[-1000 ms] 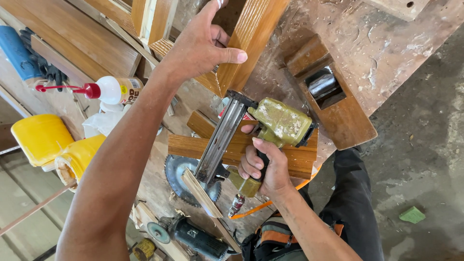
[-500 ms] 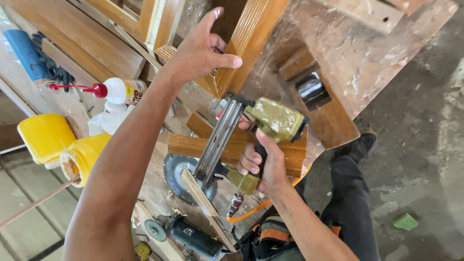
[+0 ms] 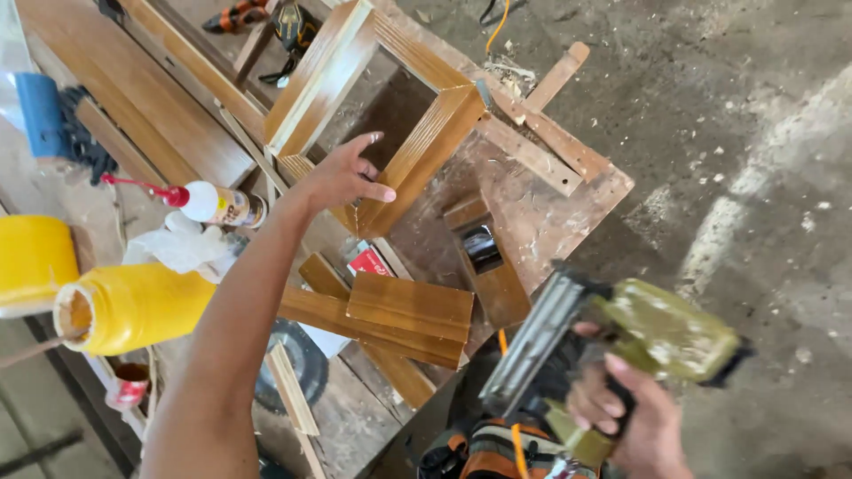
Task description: Applying wood glue to trim strips and securing them to a wooden frame using a pneumatic nail gun.
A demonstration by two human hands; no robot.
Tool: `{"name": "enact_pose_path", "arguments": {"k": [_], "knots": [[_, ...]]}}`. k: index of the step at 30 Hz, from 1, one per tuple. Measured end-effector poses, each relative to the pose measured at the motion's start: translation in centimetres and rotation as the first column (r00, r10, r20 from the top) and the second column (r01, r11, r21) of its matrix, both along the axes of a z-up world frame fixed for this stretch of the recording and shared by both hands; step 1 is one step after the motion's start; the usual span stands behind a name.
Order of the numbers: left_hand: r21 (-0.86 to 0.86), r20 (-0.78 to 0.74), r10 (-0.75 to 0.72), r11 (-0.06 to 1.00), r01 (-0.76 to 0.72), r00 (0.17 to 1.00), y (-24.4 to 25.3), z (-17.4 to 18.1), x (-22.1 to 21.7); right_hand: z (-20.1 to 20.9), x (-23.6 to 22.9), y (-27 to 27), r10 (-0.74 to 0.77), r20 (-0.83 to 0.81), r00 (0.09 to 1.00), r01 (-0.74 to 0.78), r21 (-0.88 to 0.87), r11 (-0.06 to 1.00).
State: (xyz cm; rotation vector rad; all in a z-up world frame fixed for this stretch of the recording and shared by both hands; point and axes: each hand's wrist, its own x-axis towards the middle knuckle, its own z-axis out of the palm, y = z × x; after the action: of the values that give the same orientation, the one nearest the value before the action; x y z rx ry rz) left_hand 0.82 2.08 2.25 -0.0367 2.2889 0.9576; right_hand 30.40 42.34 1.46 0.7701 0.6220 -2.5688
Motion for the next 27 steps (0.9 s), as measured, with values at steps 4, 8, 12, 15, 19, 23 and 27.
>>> {"name": "enact_pose_path", "arguments": {"k": [4,8,12,15,19,23,27], "knots": [[-0.042,-0.053,-0.036,0.999,0.033,0.998,0.0,0.4,0.2,0.9,-2.3,5.4,0.033,-0.185,0.982,-0.007,0.140,0.990],[-0.047,0.020,0.013,0.999,-0.012,1.000,1.0,1.4,0.7,3.3,-5.1,8.0,0.168,-0.127,0.978,-0.081,0.510,0.856],[-0.120,-0.022,-0.005,0.993,0.002,1.000,4.2,3.4,-0.5,2.0,-7.8,9.6,0.272,-0.075,0.959,-0.149,0.687,0.711],[-0.074,-0.085,0.143,0.986,-0.149,0.986,7.9,4.2,-0.6,3.2,-10.6,8.1,0.376,-0.001,0.927,-0.252,0.739,0.624],[-0.001,-0.229,0.303,0.950,-0.312,0.925,9.8,1.1,-2.6,4.2,-15.1,4.7,0.420,0.093,0.903,-0.369,0.671,0.643],[0.029,-0.269,0.371,0.925,-0.378,0.888,11.1,0.9,-3.7,3.1,-18.0,3.2,0.464,0.107,0.879,-0.433,0.585,0.686],[0.007,-0.313,0.401,0.907,-0.420,0.861,10.8,-2.2,-3.4,2.4,-20.9,3.0,0.534,0.140,0.834,-0.516,0.543,0.663]]}}
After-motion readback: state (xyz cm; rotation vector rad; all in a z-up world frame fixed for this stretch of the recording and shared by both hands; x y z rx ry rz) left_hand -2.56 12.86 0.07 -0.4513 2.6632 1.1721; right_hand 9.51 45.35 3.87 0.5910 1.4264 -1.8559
